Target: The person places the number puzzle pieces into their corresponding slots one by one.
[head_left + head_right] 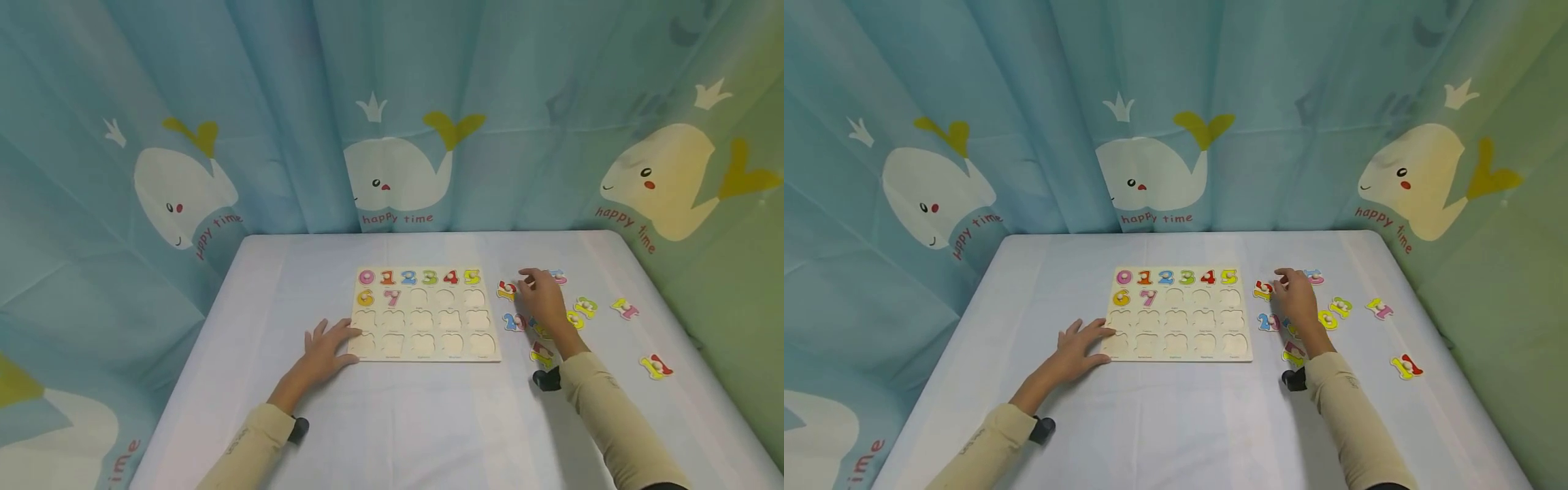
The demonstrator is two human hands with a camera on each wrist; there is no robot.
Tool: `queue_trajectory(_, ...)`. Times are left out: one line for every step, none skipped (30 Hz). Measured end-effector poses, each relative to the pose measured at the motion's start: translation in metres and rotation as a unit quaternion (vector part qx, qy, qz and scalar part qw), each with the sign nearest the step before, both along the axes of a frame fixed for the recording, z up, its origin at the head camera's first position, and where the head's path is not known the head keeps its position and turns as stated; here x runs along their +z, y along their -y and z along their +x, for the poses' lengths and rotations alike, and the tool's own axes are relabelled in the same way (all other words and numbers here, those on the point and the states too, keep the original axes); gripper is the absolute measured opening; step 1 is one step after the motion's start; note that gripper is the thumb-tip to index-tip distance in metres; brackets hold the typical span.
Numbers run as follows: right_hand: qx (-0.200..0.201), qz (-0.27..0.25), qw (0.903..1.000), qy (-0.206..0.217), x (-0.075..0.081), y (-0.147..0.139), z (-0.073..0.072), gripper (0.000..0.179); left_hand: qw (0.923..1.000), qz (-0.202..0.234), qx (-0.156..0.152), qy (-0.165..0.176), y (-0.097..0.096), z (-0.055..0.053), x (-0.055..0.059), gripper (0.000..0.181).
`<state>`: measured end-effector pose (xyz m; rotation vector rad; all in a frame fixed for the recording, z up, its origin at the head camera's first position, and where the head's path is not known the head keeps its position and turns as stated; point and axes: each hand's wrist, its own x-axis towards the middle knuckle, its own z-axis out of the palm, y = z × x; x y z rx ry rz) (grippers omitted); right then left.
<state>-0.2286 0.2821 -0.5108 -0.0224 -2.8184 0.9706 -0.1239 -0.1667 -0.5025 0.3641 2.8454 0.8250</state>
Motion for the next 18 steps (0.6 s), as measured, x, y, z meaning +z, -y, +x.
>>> queue_trajectory(-0.005,0.0,1.0,-0.004,-0.002,-0.006,0.002,0.031,1.0,-0.001,0.0,0.001,0.0,0.0,0.0,0.051)
queue_trajectory(-0.01,-0.002,0.9999,-0.005,-0.002,-0.012,0.004,0.031,1.0,-0.002,-0.001,0.0,0.0,0.0,0.0,0.051)
queue_trajectory(-0.014,-0.002,0.9999,-0.006,-0.004,-0.017,0.007,0.031,1.0,-0.002,-0.002,0.0,0.0,0.0,0.0,0.051)
queue_trajectory(-0.017,-0.006,0.9998,-0.009,-0.004,-0.021,0.009,0.03,1.0,0.0,-0.002,0.0,0.0,0.0,0.0,0.051)
queue_trajectory(-0.017,-0.007,0.9997,-0.013,-0.005,-0.026,0.012,0.03,1.0,0.001,-0.003,-0.001,0.001,0.0,0.0,0.05)
queue_trajectory(-0.019,-0.008,0.9997,-0.015,-0.005,-0.029,0.014,0.03,1.0,0.002,-0.004,-0.001,0.001,0.0,0.0,0.05)
queue_trajectory(-0.019,-0.01,0.9997,-0.014,-0.004,-0.033,0.016,0.03,1.0,0.003,-0.004,0.0,0.001,0.0,0.0,0.05)
queue_trajectory(-0.019,-0.011,0.9997,-0.011,-0.004,-0.036,0.018,0.03,1.0,0.004,-0.004,0.001,0.001,0.0,0.0,0.05)
queue_trajectory(-0.021,-0.01,0.9997,-0.006,-0.004,-0.039,0.02,0.031,1.0,0.005,-0.004,0.002,0.002,-0.001,0.0,0.05)
queue_trajectory(-0.021,-0.01,0.9997,0.0,-0.004,-0.043,0.021,0.031,1.0,0.005,-0.005,0.003,0.002,-0.001,0.0,0.05)
queue_trajectory(-0.017,-0.007,0.9998,0.009,-0.003,-0.045,0.023,0.032,1.0,0.004,-0.006,0.002,0.002,-0.001,0.0,0.05)
queue_trajectory(-0.011,-0.013,0.9995,0.026,-0.002,-0.048,0.024,0.033,1.0,0.004,-0.006,0.003,0.002,-0.001,0.0,0.05)
queue_trajectory(-0.002,-0.013,0.999,0.042,-0.001,-0.05,0.025,0.033,1.0,0.004,-0.006,0.002,0.002,-0.001,-0.001,0.05)
queue_trajectory(0.012,-0.015,0.9981,0.059,0.0,-0.052,0.026,0.034,1.0,0.005,-0.006,0.003,0.002,-0.001,-0.001,0.05)
queue_trajectory(0.025,-0.017,0.9967,0.076,0.0,-0.054,0.027,0.036,1.0,0.005,-0.006,0.003,0.002,-0.001,-0.001,0.05)
queue_trajectory(0.041,-0.02,0.9948,0.091,0.001,-0.056,0.028,0.037,1.0,0.006,-0.006,0.003,0.002,-0.001,-0.001,0.05)
queue_trajectory(0.054,-0.022,0.9927,0.105,0.002,-0.057,0.029,0.039,1.0,0.007,-0.007,0.002,0.002,-0.001,-0.001,0.05)
queue_trajectory(0.067,-0.023,0.9909,0.114,0.003,-0.058,0.03,0.04,0.9999,0.008,-0.008,0.003,0.002,-0.001,-0.001,0.05)
